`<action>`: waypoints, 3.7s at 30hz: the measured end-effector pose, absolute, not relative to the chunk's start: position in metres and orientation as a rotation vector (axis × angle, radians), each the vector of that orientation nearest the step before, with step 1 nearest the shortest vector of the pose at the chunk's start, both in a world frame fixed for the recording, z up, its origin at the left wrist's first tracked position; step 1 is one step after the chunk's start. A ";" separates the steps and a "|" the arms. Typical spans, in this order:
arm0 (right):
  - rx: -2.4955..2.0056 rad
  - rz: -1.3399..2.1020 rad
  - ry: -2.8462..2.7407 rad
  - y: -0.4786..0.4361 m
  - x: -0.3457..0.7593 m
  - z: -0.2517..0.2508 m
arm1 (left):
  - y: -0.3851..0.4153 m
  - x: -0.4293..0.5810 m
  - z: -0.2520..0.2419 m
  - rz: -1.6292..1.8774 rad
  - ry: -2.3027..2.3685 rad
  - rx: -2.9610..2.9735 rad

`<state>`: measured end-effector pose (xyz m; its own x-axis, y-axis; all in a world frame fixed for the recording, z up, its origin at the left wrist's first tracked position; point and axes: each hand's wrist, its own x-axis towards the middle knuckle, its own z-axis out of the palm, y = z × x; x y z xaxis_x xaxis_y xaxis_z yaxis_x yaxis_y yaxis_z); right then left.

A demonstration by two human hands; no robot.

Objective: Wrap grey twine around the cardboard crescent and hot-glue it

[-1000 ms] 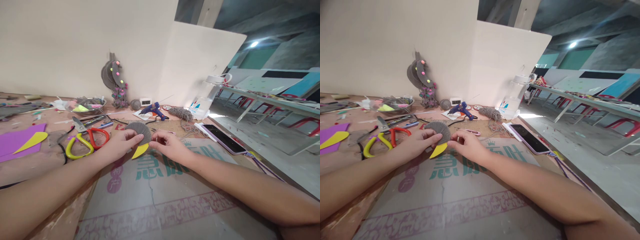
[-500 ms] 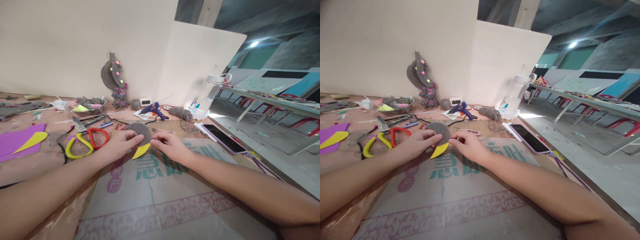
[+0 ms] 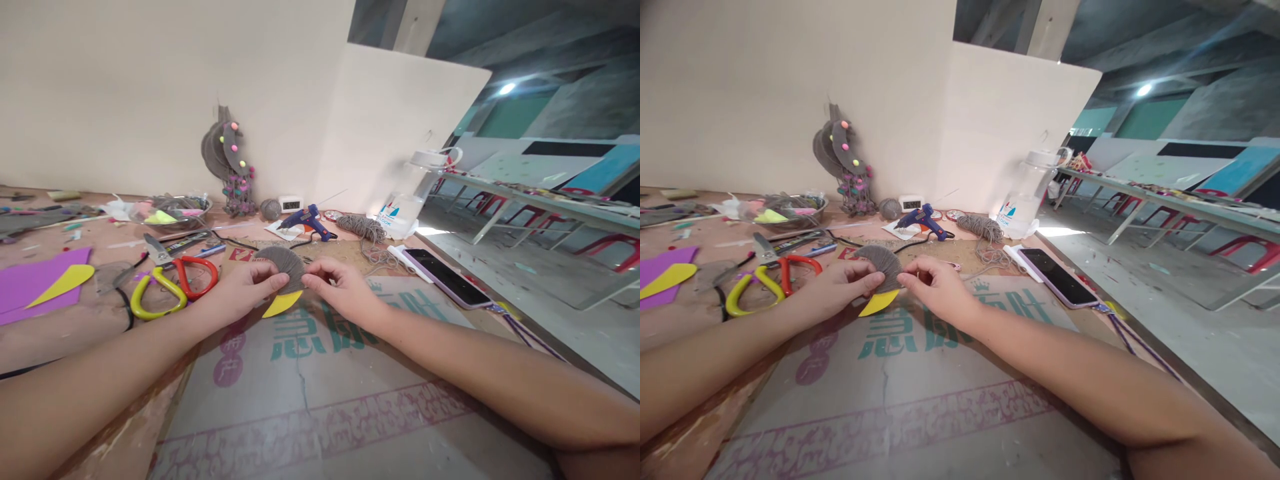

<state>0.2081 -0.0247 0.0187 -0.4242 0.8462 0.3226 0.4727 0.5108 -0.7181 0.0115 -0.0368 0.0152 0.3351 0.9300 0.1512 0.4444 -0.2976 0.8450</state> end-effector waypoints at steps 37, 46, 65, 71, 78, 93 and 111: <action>-0.862 0.338 -2.206 -0.003 0.227 0.037 | -0.034 0.009 0.009 0.982 1.102 1.433; -1.105 -0.010 -2.558 0.038 0.254 0.016 | -0.035 0.011 0.011 0.945 1.111 1.503; -0.949 -0.024 -2.215 0.009 0.241 0.028 | -0.034 0.012 0.009 0.948 1.091 1.444; -0.761 -0.078 -2.475 -0.023 0.229 0.029 | -0.033 0.010 0.008 0.965 1.071 1.434; -0.772 -0.311 -2.591 -0.020 0.230 0.025 | -0.035 0.012 0.012 0.938 1.107 1.469; -0.699 -0.467 -2.609 -0.018 0.226 0.020 | -0.034 0.012 0.012 0.920 1.093 1.502; -0.693 -0.429 -2.578 -0.018 0.227 0.020 | -0.034 0.011 0.011 0.912 1.099 1.516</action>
<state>0.2271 -0.0175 0.0198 -0.7805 0.3988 0.4814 0.5331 0.8268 0.1795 0.0108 -0.0341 0.0111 0.2993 0.9540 0.0150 0.1906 -0.0752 0.9788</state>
